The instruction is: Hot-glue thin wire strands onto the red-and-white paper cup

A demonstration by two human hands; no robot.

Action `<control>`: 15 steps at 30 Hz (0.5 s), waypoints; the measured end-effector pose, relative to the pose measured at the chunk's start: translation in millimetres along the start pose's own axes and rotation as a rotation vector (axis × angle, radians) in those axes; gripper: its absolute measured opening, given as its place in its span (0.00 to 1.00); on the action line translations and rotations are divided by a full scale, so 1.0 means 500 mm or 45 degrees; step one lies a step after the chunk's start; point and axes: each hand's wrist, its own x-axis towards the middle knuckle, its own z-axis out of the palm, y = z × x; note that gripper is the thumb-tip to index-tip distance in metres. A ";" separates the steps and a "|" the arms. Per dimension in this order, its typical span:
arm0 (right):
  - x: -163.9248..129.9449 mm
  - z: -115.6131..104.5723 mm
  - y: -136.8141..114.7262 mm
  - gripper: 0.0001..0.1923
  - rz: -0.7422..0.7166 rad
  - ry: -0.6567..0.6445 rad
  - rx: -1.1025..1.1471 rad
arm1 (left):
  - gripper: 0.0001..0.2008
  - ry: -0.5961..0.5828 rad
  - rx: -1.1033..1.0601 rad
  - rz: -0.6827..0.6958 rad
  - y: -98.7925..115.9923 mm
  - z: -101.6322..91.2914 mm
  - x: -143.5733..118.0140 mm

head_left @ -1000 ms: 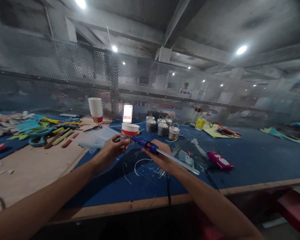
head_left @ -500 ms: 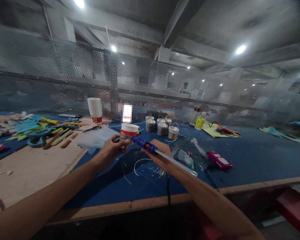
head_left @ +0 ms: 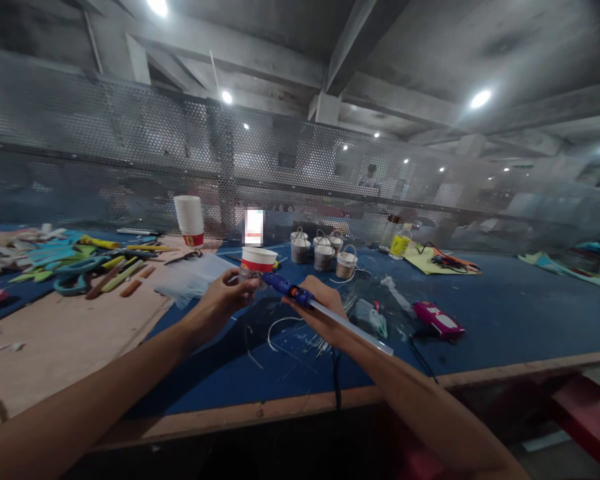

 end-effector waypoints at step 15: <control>-0.001 0.002 0.004 0.15 0.003 -0.006 -0.015 | 0.20 -0.033 -0.036 -0.012 -0.005 -0.008 0.005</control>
